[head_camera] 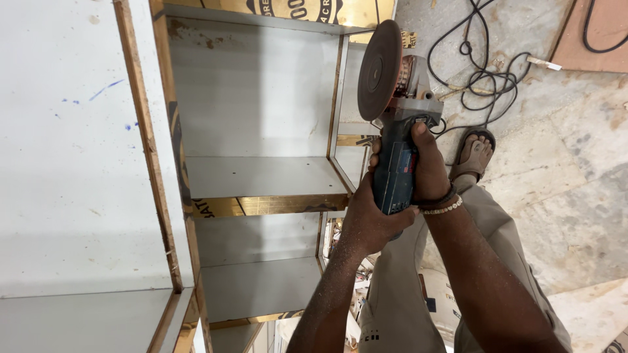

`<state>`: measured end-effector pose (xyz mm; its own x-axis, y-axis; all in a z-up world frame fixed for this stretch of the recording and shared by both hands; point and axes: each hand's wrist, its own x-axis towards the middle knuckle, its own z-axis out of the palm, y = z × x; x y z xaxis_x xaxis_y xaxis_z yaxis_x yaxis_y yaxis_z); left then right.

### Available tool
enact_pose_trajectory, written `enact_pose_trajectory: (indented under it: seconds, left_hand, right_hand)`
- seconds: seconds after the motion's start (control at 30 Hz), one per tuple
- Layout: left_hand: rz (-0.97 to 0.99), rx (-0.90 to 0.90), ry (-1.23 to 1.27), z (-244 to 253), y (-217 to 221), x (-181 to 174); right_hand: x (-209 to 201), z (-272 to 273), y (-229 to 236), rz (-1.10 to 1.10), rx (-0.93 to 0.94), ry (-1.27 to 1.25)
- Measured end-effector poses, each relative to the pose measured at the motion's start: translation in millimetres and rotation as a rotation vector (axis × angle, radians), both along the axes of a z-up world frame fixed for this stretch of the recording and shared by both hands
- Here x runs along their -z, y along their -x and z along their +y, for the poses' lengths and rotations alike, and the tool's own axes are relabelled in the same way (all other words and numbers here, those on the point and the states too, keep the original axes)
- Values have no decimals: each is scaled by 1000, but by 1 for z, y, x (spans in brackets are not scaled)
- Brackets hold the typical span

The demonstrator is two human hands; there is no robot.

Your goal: The person uses an angle grinder with a sanding disc to smooth the edges and surfaces of a white wooden cabinet frame. They systematically move the tool along the vertical and horizontal edges of the cabinet structure.

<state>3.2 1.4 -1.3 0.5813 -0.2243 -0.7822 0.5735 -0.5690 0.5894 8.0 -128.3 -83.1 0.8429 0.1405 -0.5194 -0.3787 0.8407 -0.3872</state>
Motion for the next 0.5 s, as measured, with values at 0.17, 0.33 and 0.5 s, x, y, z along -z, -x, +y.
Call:
enact_pose_trajectory:
  seconds: [0.17,0.33,0.5]
  left_hand:
    - [-5,1,1,2,-2,0]
    - [-10,0,6,3,-2,3]
    - [19,20,-16,3,-3,7]
  right_hand:
    - [0,2,-3,16,1,-10]
    - [0,3,-4,5,5,-16]
    - [-1,2,-5,-11,6,26]
